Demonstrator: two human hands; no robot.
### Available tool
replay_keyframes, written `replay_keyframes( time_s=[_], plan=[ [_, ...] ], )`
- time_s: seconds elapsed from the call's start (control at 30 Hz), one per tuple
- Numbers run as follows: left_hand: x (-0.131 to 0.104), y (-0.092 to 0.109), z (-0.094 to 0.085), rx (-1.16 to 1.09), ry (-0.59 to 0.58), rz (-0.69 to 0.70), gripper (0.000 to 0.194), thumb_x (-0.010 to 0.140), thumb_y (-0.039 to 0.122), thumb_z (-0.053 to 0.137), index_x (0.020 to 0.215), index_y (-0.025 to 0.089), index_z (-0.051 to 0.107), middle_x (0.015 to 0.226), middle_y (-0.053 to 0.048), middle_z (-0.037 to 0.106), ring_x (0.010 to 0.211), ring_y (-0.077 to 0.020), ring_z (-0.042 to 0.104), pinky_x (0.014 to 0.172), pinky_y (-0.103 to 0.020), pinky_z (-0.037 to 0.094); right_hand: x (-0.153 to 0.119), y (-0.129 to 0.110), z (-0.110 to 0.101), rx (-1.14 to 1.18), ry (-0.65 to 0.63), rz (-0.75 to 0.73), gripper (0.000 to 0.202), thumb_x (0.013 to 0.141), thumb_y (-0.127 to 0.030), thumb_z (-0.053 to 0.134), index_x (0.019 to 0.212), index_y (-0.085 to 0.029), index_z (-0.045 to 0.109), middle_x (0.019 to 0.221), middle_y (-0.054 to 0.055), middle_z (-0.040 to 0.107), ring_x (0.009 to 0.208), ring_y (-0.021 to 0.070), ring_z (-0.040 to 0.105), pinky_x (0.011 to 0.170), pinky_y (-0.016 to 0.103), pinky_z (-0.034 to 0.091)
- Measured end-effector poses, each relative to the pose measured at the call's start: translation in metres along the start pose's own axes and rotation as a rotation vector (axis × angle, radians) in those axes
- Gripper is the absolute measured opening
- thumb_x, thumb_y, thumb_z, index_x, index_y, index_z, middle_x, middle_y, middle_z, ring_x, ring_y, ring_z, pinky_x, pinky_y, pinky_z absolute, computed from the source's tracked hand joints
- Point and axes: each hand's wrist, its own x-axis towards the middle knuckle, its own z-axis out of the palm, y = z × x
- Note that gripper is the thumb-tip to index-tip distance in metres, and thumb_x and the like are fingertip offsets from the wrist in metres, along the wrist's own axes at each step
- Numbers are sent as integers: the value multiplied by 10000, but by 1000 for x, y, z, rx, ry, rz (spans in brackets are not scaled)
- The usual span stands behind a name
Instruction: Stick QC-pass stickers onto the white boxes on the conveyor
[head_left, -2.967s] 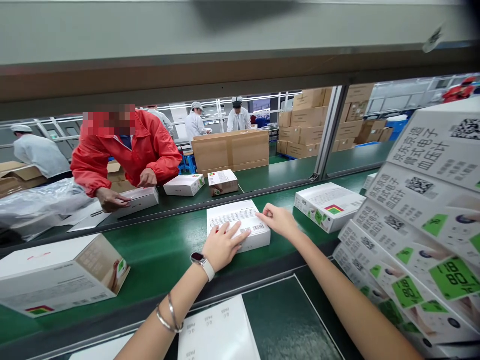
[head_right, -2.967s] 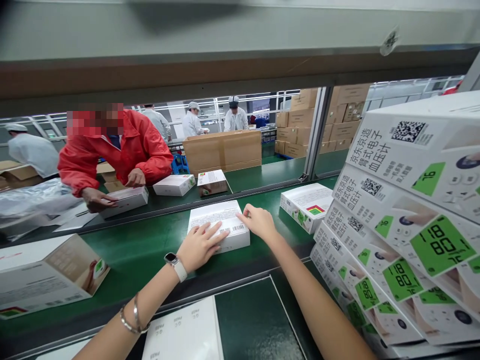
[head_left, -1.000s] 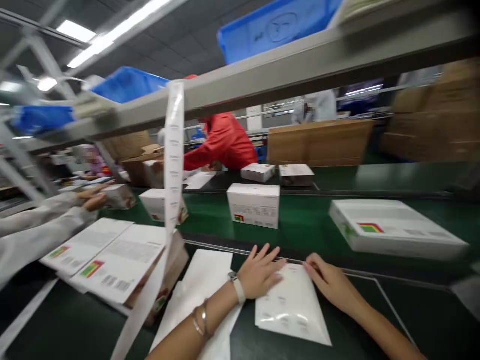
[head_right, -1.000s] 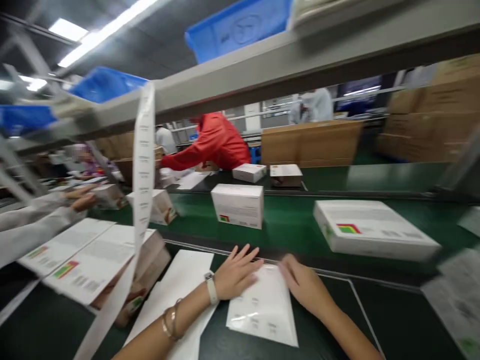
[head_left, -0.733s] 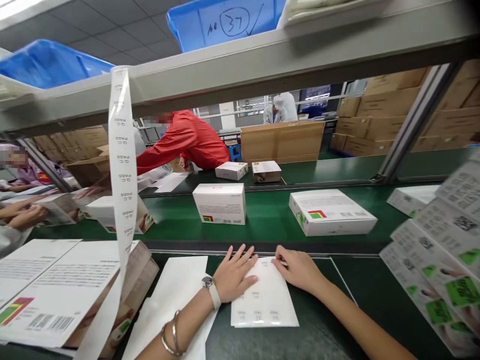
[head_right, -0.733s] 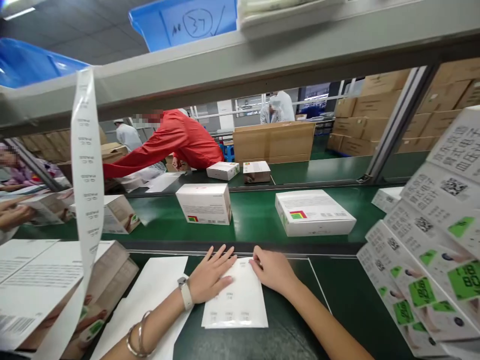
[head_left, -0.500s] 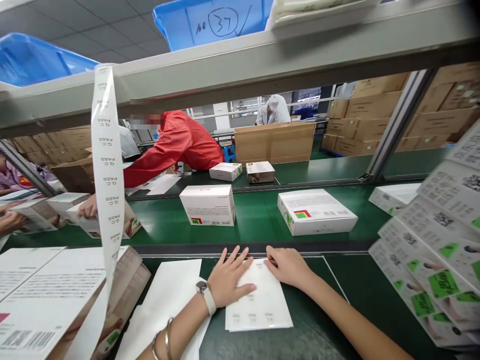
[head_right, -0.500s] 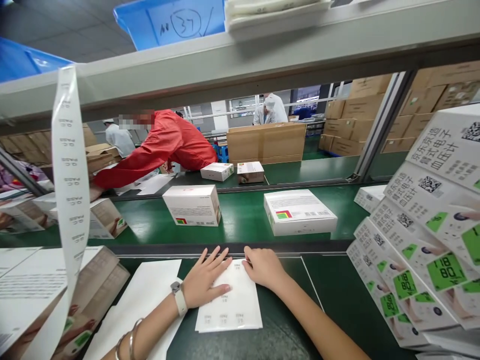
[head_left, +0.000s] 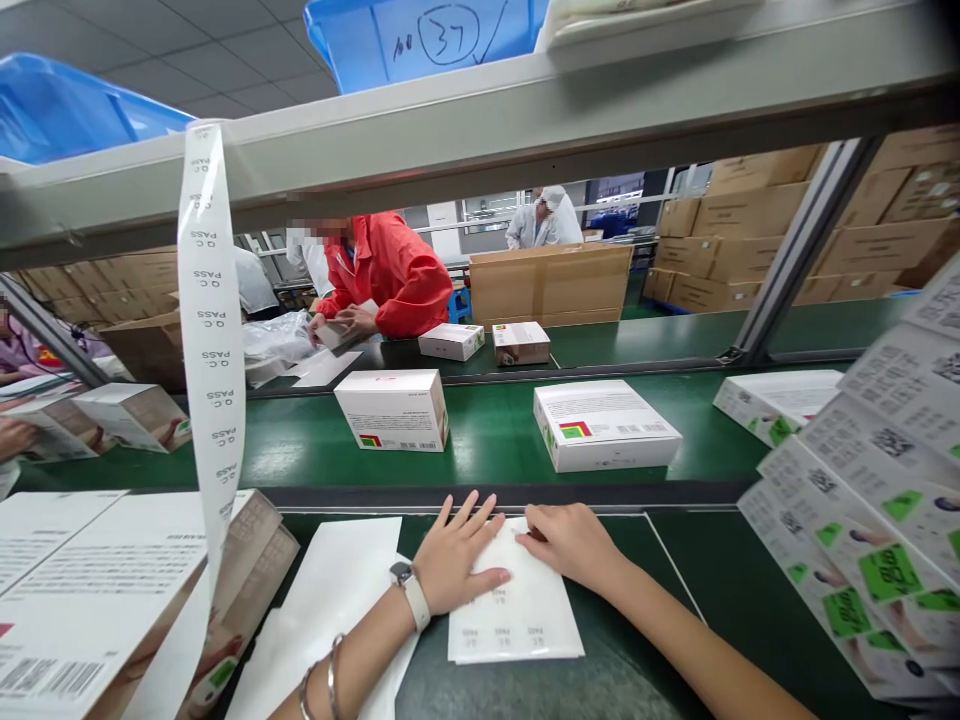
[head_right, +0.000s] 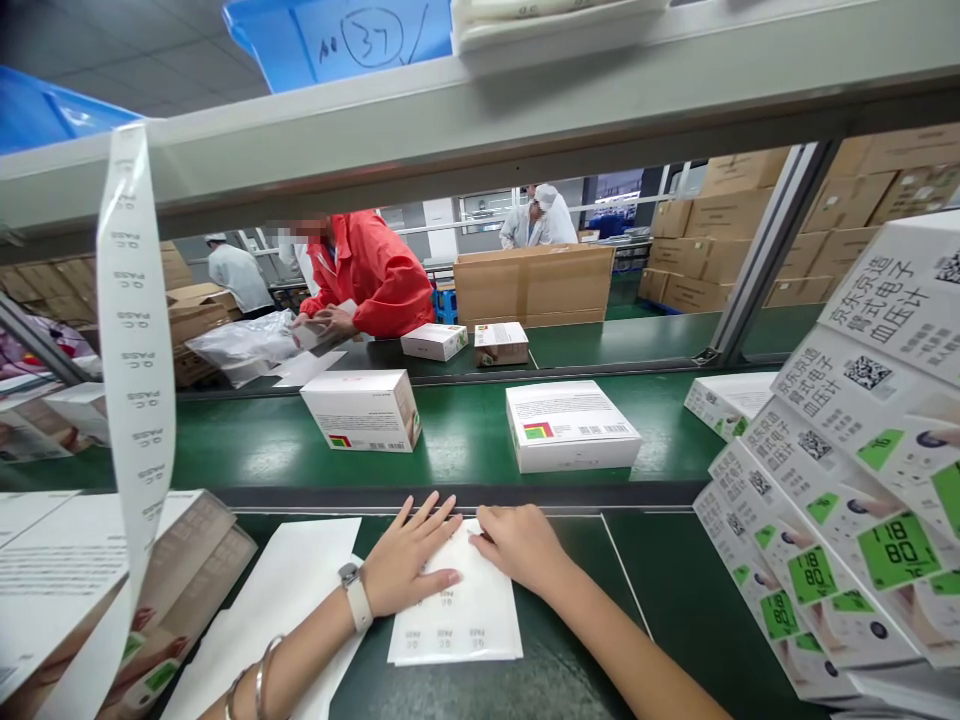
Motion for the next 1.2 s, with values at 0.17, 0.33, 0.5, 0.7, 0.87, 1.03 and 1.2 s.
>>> replay_keyframes(
  time_s=[0.17,0.33,0.5,0.7,0.87,1.03,1.2],
  plan=[
    [-2,0,0,-7,-8,-2,623,815,594,273,1336,267,175,1399,-27,142,1270,-278,110,985,-539,113,-4,12,-17,492,13,47,249,730,-391,536,613,-186,459,528,-38,525,482,93,466,462,192,281],
    [4,1,-10,25,80,9,614,832,517,344,1348,276,114,1400,-20,137,1266,-292,119,987,-530,137,5,83,-57,599,156,277,280,698,-424,548,594,-187,440,468,-64,386,455,86,368,444,197,273],
    [48,-1,-40,73,157,92,541,855,417,368,1338,298,155,1404,9,124,1274,-272,92,1000,-513,126,19,143,-75,443,183,399,330,660,-482,555,565,-184,451,486,-53,417,478,95,383,454,203,269],
    [118,-3,-55,40,169,188,540,840,418,396,1327,308,191,1396,15,174,1277,-259,85,1001,-515,115,42,156,-64,410,61,358,337,658,-499,551,584,-176,487,561,-26,520,521,106,452,463,194,285],
    [143,-4,-42,37,169,191,545,829,432,410,1320,322,202,1390,17,200,1275,-262,93,996,-524,109,55,144,-61,334,8,334,314,660,-482,562,597,-179,506,579,-24,541,522,102,458,463,191,272],
    [142,-13,-34,53,163,167,524,821,421,433,1303,342,244,1378,19,240,1265,-288,129,982,-543,124,64,131,-63,173,-12,301,274,680,-455,554,611,-190,529,615,-7,576,554,119,480,470,207,237],
    [137,-23,-35,107,170,152,514,819,373,454,1294,355,257,1369,20,264,1240,-295,207,969,-525,177,62,146,-70,-23,149,395,262,718,-442,509,613,-202,508,605,1,570,595,147,500,479,219,229]
  ],
)
